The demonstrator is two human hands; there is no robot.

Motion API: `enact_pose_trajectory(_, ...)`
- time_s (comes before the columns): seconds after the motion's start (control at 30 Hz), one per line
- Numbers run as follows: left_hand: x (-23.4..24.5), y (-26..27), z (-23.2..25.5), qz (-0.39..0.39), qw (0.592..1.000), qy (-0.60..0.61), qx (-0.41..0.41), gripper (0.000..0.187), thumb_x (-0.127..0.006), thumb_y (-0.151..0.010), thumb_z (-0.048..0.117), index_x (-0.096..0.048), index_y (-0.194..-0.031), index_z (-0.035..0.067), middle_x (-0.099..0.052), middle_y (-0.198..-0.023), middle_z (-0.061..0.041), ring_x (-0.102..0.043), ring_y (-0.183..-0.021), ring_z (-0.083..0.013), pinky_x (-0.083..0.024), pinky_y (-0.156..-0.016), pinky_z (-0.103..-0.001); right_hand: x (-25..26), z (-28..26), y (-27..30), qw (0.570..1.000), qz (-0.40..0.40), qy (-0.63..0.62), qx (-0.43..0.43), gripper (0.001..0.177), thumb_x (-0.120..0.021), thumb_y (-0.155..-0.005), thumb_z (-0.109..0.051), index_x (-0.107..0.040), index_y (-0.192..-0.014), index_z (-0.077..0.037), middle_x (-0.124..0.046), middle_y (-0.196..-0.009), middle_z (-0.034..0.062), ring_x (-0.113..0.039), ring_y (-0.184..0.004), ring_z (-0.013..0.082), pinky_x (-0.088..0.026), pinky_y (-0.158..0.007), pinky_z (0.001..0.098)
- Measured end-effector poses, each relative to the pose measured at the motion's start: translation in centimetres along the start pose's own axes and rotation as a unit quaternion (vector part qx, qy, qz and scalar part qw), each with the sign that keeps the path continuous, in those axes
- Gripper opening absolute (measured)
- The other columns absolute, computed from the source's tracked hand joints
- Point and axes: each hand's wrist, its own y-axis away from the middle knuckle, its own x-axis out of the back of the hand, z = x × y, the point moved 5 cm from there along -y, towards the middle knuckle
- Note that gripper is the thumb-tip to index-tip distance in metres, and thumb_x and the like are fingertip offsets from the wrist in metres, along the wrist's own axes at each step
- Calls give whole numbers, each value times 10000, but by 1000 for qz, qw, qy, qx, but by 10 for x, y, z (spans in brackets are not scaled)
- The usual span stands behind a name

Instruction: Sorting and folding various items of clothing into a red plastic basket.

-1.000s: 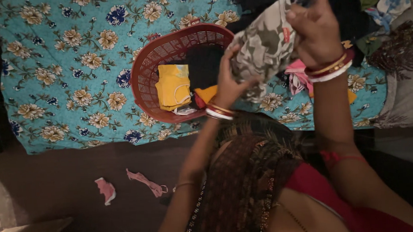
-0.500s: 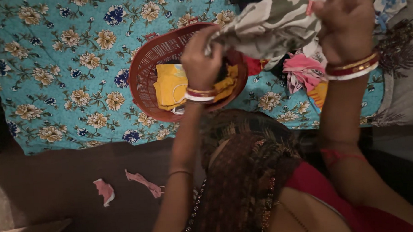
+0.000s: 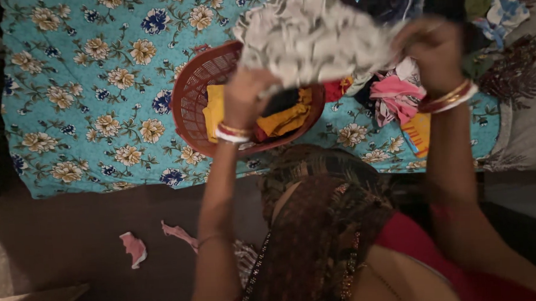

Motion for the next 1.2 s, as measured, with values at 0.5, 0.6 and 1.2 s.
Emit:
enact_pose_trajectory(0.5,-100,182,-72,-354,843,-4,406,476,-667,-969,510,-788,-869,60,-746,-908,-185,-719,-879,-366,-549,-819,-488,-41,164,22,819,-175,498,-225,408,-751,-848,-208,-698,-1235,-89,-639,-1152,243,-625,-1041,409,-516,-892,486)
enact_pose_trajectory(0.6,-165,216,-121,-297,843,82,442,465,-646,-912,506,-757,-1049,76,-758,-994,-183,-725,-936,-362,-556,-812,-462,-60,146,-24,884,-124,446,-58,331,-642,-983,-141,-652,-1292,-23,-650,-1195,239,-606,-1142,429,-478,-993,494)
enact_pose_trajectory(1.2,-275,238,-150,-445,793,166,381,409,-696,-870,298,-753,-1237,129,-766,-1071,-135,-695,-896,-287,-566,-816,-414,-169,157,-157,877,-217,413,-115,456,-694,-934,-195,-601,-1372,-111,-621,-1340,204,-616,-1161,390,-492,-951,505)
